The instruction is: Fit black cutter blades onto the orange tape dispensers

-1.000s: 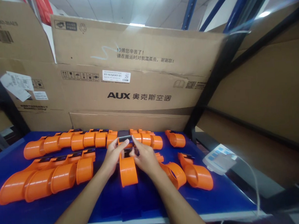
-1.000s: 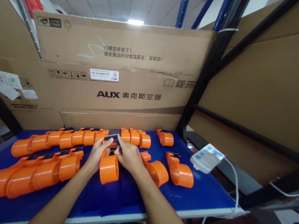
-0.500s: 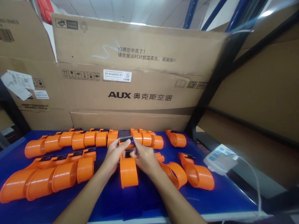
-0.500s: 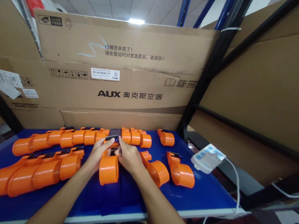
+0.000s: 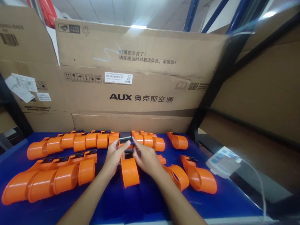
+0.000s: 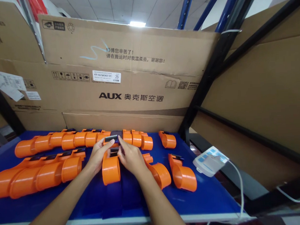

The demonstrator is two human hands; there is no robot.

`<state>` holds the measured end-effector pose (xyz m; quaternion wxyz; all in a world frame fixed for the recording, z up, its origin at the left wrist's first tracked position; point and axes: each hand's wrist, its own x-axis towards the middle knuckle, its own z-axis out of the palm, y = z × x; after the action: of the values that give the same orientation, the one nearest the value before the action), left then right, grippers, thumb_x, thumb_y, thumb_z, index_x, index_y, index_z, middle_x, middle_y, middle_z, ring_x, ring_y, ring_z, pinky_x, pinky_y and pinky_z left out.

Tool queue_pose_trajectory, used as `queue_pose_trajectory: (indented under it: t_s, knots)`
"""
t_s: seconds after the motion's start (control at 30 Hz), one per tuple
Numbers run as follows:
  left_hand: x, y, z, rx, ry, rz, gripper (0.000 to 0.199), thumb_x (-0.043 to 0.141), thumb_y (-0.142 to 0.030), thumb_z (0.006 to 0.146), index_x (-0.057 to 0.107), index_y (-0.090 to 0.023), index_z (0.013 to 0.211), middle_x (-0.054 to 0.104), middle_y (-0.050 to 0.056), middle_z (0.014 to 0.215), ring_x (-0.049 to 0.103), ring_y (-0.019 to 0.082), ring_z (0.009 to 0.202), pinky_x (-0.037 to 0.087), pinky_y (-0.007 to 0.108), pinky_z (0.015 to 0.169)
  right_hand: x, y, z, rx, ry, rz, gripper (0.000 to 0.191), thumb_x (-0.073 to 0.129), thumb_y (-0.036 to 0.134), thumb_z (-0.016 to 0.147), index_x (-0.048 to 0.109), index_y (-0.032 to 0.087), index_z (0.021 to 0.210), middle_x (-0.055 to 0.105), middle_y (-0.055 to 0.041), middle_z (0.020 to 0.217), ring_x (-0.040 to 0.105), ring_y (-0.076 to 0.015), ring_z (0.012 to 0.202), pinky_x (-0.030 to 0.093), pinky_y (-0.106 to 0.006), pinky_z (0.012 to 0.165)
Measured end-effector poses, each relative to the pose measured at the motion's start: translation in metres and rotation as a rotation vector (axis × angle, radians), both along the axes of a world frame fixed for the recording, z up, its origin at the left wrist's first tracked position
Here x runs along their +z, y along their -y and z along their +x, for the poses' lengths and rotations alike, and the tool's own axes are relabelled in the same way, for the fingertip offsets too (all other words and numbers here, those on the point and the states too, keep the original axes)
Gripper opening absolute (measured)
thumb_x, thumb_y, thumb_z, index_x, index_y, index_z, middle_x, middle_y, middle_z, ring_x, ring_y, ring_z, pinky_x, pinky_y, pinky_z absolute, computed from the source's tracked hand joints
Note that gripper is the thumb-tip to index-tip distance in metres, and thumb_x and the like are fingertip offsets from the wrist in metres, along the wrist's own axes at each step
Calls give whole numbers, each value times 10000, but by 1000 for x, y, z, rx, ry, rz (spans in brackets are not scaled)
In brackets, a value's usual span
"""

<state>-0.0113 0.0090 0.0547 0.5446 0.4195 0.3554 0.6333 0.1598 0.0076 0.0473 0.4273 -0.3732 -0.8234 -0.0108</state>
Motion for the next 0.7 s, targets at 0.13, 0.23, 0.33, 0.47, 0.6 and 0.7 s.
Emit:
queue_pose_trajectory:
  t_s: [0.13, 0.23, 0.33, 0.47, 0.6, 0.7]
  knots:
    - [-4, -1, 1, -1, 5, -2, 470, 862, -545, 720, 665, -172, 927, 520, -74, 546, 388, 60, 379, 281, 215, 406, 6, 1, 0, -2, -65, -36, 521, 575, 329, 1004, 537, 173, 1500, 736, -54, 767, 693, -207, 655, 598, -325, 697]
    - [-5, -1, 1, -13, -11, 11, 481, 809, -598, 763, 671, -171, 937, 471, -83, 516, 366, 62, 359, 255, 219, 380, 7, 3, 0, -39, -129, -47, 454, 599, 365, 1002, 623, 190, 1420, 719, -40, 731, 658, -193, 608, 578, -317, 661]
    - [-3, 1, 1, -21, -41, 32, 466, 803, -590, 770, 684, -172, 938, 536, -63, 568, 384, 58, 358, 269, 222, 377, 7, 4, -1, -58, -158, -47, 451, 627, 363, 979, 642, 199, 1398, 715, -36, 733, 639, -184, 594, 563, -307, 631]
    - [-3, 3, 1, -32, -91, 53, 427, 802, -556, 778, 702, -171, 932, 557, -52, 548, 390, 62, 346, 263, 226, 380, 6, 6, -3, -48, -194, -64, 430, 630, 309, 947, 656, 199, 1362, 716, -32, 756, 627, -171, 591, 551, -293, 611]
    - [-5, 3, 1, -25, -127, 44, 409, 810, -536, 780, 709, -170, 933, 540, -53, 497, 389, 74, 334, 256, 233, 381, 5, 8, -3, -36, -199, -67, 401, 592, 253, 933, 659, 174, 1320, 697, -32, 747, 625, -173, 601, 552, -299, 619]
    - [-5, 4, 1, -26, -143, 65, 390, 799, -533, 796, 704, -174, 914, 520, -57, 476, 389, 79, 325, 255, 237, 377, 6, 9, -3, -10, -186, -54, 377, 563, 232, 942, 653, 168, 1302, 692, -42, 762, 628, -180, 617, 557, -308, 629]
